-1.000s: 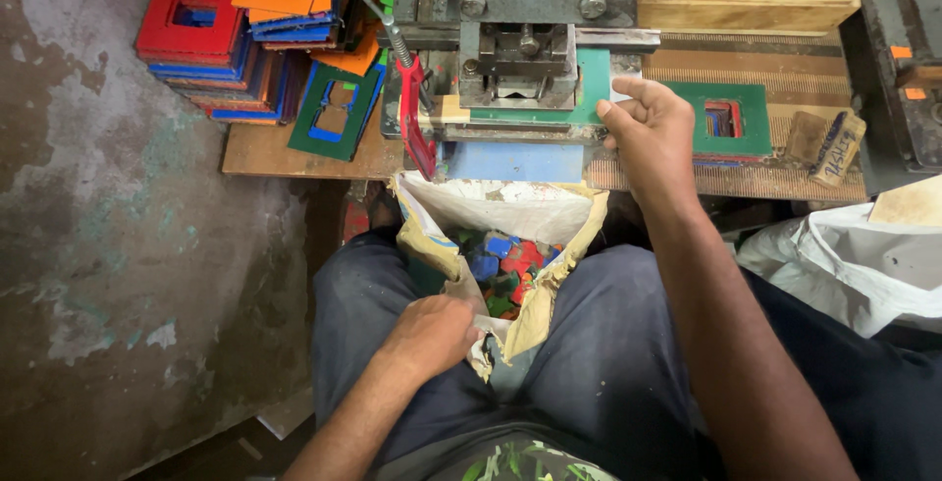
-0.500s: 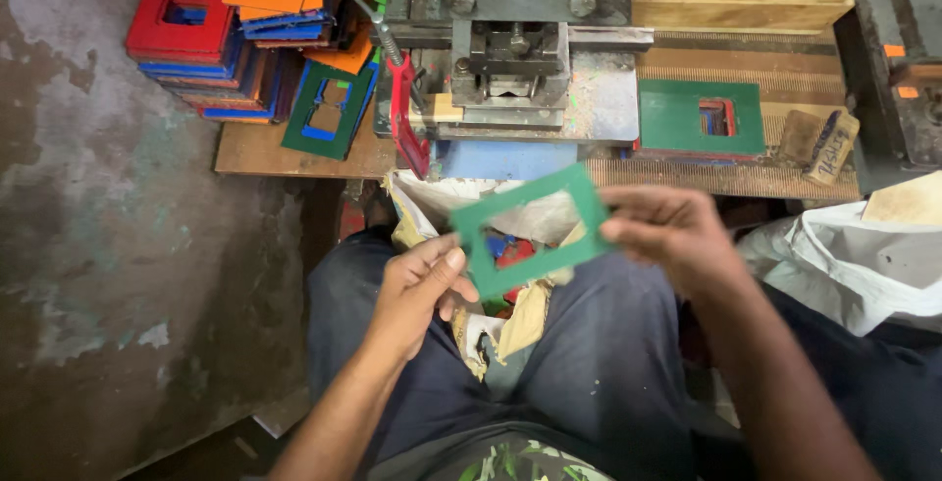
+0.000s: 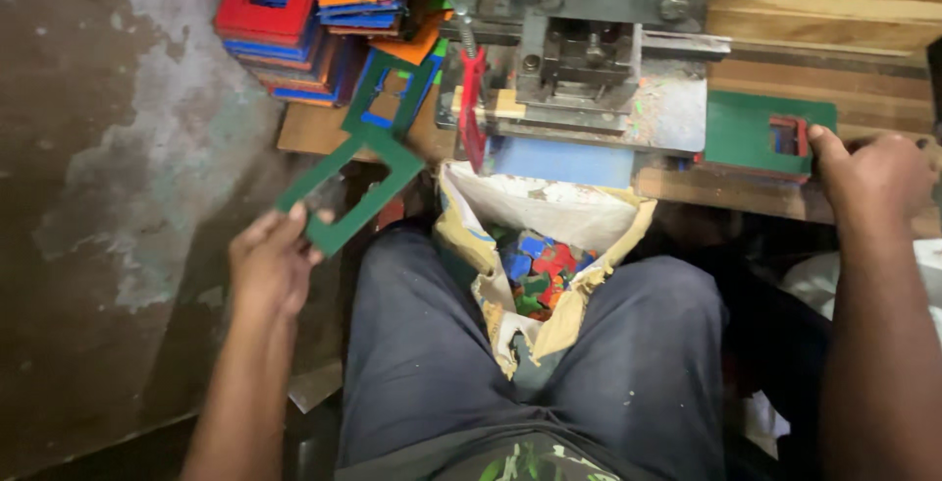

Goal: The person sits at a manual press machine and punches rectangular frames from colored plastic sheets. They place each sheet under the die, press the machine to cut out the center, drop the cut piece into a bag between their legs, and stack the finished frames by color on the table.

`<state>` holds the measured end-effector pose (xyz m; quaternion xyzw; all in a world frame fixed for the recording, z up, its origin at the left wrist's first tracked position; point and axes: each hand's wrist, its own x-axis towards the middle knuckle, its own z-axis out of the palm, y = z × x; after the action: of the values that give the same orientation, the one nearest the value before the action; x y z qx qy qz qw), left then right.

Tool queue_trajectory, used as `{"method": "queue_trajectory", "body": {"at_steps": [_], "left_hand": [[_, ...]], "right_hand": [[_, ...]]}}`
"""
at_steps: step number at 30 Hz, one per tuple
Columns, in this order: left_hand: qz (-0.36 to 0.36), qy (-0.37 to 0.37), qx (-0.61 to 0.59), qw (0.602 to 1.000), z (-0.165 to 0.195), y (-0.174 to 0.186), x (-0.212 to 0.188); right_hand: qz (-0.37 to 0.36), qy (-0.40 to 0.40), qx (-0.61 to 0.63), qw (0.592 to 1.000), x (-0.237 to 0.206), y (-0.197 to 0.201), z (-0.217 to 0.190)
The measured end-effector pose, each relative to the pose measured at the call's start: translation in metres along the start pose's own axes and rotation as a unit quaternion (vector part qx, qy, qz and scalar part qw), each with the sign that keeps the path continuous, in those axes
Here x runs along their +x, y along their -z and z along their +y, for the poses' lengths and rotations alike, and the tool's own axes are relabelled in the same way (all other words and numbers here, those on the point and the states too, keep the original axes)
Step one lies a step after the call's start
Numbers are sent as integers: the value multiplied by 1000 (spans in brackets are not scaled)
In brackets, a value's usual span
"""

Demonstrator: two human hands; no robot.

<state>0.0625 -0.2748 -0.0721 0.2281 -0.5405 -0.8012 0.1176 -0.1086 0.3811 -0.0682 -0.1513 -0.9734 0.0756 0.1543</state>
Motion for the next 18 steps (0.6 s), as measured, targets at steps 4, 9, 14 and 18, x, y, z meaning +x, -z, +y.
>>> {"method": "queue_trajectory", "body": {"at_steps": [4,9,14,18], "left_hand": [[15,21,-5,1000,-26,-27,57],[46,13,-11,999,-47,-62,115],[79,27,33,996,-52,-77,137],[83,-18,77,993,-52,-81,140]], "right_hand": [[-19,-11,3,1000,7,-30,15],[-7,11,-106,994,7,-23,8],[-17,-10,-59,998,-1,0,-13],[23,17,68,997,-9,21,-13]]}}
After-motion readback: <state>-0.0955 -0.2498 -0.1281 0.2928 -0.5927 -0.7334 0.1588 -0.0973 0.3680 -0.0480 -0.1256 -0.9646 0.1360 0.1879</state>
